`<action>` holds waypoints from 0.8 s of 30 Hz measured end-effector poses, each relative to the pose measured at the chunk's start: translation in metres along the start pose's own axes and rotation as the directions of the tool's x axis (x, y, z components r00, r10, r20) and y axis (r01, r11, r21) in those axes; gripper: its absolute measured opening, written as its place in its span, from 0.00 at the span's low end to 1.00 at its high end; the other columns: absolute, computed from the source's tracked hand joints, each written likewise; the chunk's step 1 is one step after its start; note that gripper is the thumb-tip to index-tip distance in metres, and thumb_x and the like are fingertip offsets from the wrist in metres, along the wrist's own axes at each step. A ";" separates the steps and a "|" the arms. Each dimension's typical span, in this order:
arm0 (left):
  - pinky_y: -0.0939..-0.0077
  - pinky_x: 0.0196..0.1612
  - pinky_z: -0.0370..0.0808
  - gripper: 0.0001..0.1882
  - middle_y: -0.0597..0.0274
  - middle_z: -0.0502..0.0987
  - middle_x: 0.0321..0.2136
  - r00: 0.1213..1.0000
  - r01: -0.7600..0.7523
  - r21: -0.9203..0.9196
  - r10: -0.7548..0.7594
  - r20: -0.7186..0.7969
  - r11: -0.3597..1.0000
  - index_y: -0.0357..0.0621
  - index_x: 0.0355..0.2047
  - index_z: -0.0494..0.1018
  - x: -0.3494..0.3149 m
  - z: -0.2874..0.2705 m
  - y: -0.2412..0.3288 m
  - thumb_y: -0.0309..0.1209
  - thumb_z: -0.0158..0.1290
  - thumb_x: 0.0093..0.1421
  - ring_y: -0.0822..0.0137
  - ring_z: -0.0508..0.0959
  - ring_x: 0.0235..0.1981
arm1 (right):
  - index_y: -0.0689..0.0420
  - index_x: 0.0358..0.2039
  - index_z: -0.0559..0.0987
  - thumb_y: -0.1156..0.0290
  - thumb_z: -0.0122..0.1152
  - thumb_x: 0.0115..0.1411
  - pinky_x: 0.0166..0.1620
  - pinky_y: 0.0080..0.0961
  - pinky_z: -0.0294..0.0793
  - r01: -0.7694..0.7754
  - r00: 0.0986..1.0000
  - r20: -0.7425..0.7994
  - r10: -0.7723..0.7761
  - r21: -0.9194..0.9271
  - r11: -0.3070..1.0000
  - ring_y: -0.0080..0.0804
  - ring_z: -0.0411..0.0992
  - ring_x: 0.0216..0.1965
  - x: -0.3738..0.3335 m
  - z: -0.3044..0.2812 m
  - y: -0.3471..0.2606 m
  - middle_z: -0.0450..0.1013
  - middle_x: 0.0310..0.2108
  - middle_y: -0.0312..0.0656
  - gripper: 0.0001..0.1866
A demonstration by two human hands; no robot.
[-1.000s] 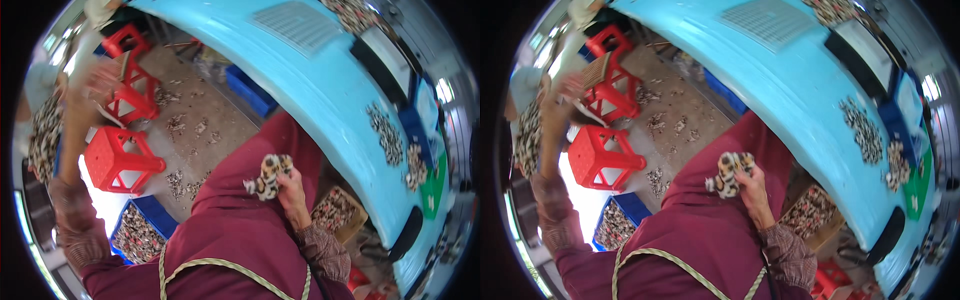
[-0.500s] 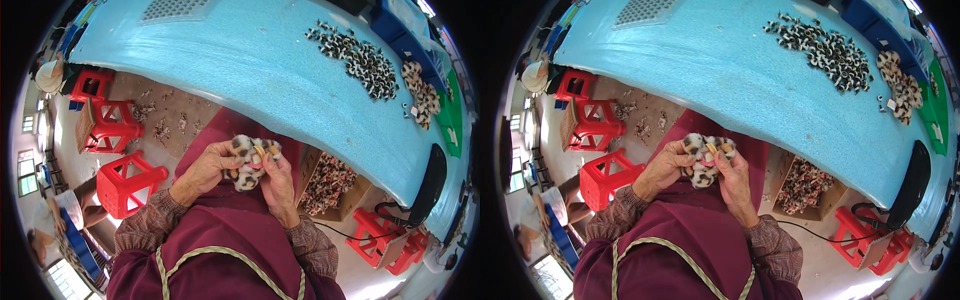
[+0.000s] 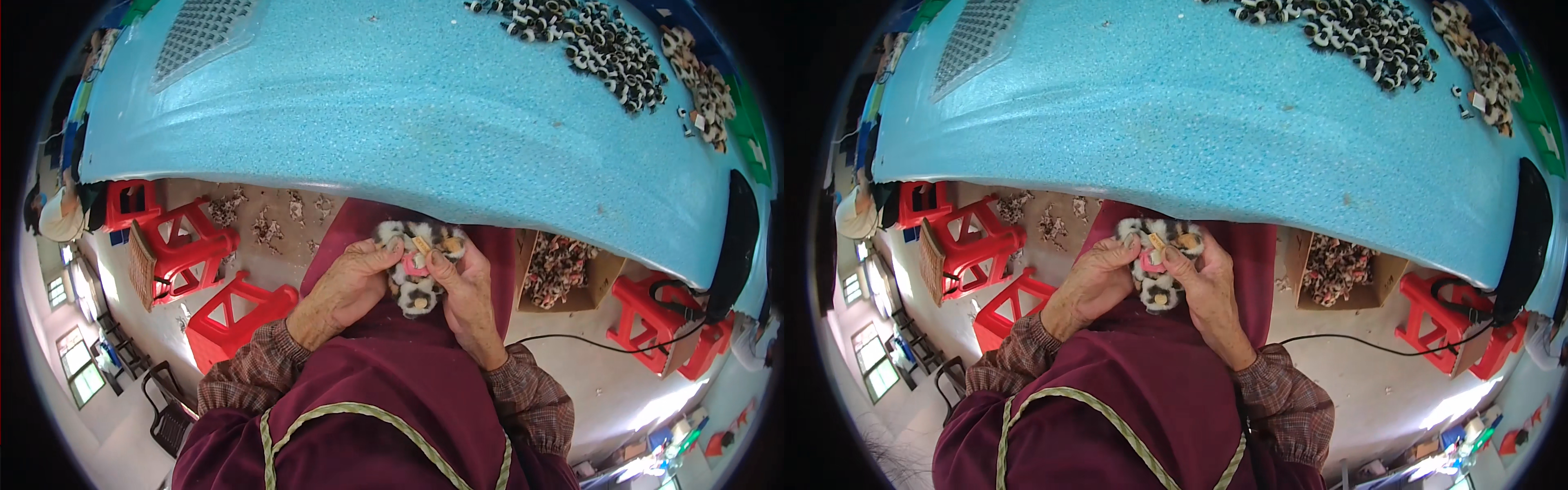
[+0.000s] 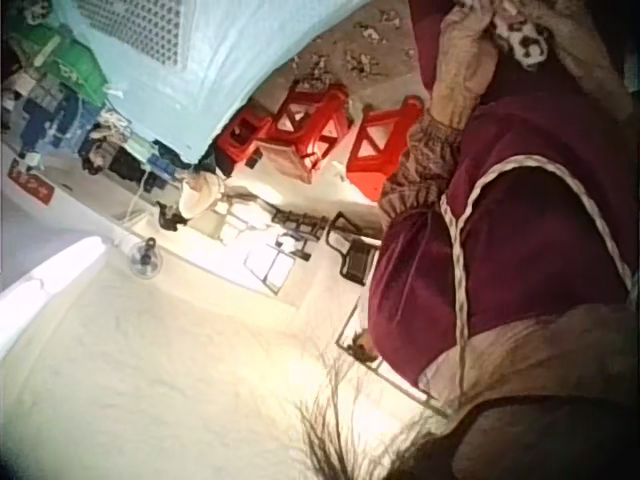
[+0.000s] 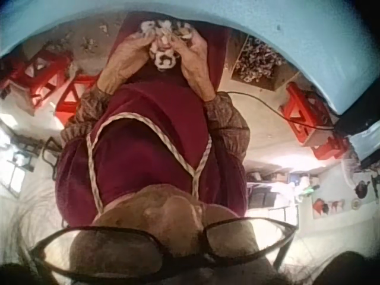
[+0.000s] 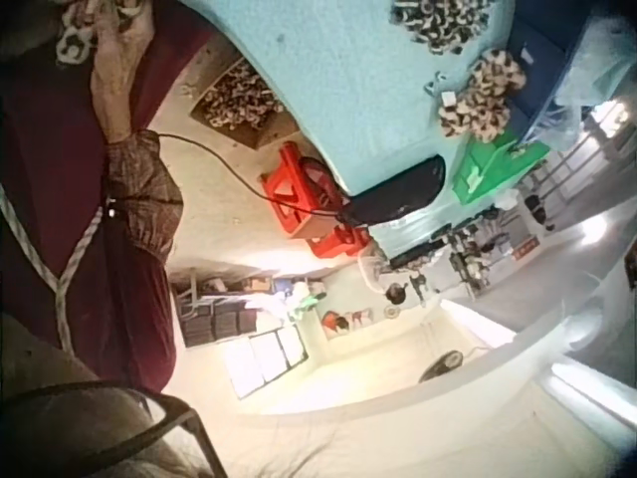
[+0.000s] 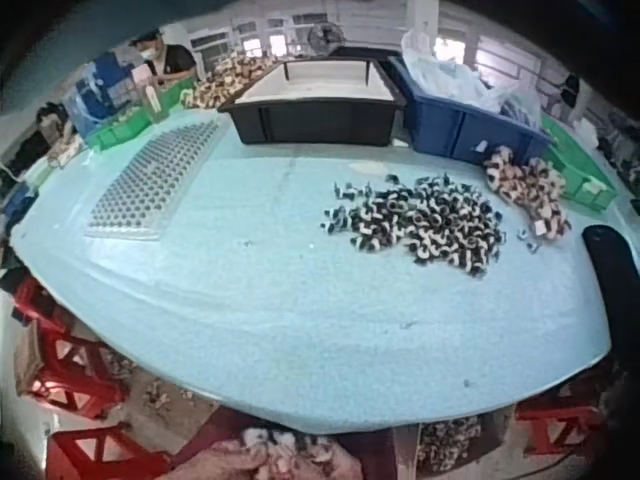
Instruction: The recorder is assembling small leopard-print stuffed toy heads by attaching plastic eyes and securing them with back pieces.
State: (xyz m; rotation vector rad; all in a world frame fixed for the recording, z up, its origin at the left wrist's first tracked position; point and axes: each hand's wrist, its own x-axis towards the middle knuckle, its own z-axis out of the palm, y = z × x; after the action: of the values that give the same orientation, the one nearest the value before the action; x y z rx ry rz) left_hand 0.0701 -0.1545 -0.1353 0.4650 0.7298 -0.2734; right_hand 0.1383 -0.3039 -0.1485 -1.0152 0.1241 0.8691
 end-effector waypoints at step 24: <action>0.78 0.45 0.71 0.11 0.64 0.78 0.38 1.000 0.004 -0.170 -0.005 -0.005 0.985 0.38 0.39 0.75 -0.020 -0.026 -0.025 0.31 0.55 0.59 0.75 0.75 0.38 | 0.62 0.41 0.76 0.76 0.64 0.52 0.42 0.21 0.73 -0.355 0.930 -0.083 0.358 0.046 0.934 0.23 0.74 0.34 0.000 0.018 0.005 0.76 0.35 0.38 0.14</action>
State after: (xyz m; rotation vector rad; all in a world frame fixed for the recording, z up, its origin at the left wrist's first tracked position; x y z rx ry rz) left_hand 0.0307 -0.1614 -0.1465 0.3023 0.7526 -0.2118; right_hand 0.1295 -0.2884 -0.1423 -1.0193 0.4079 1.1483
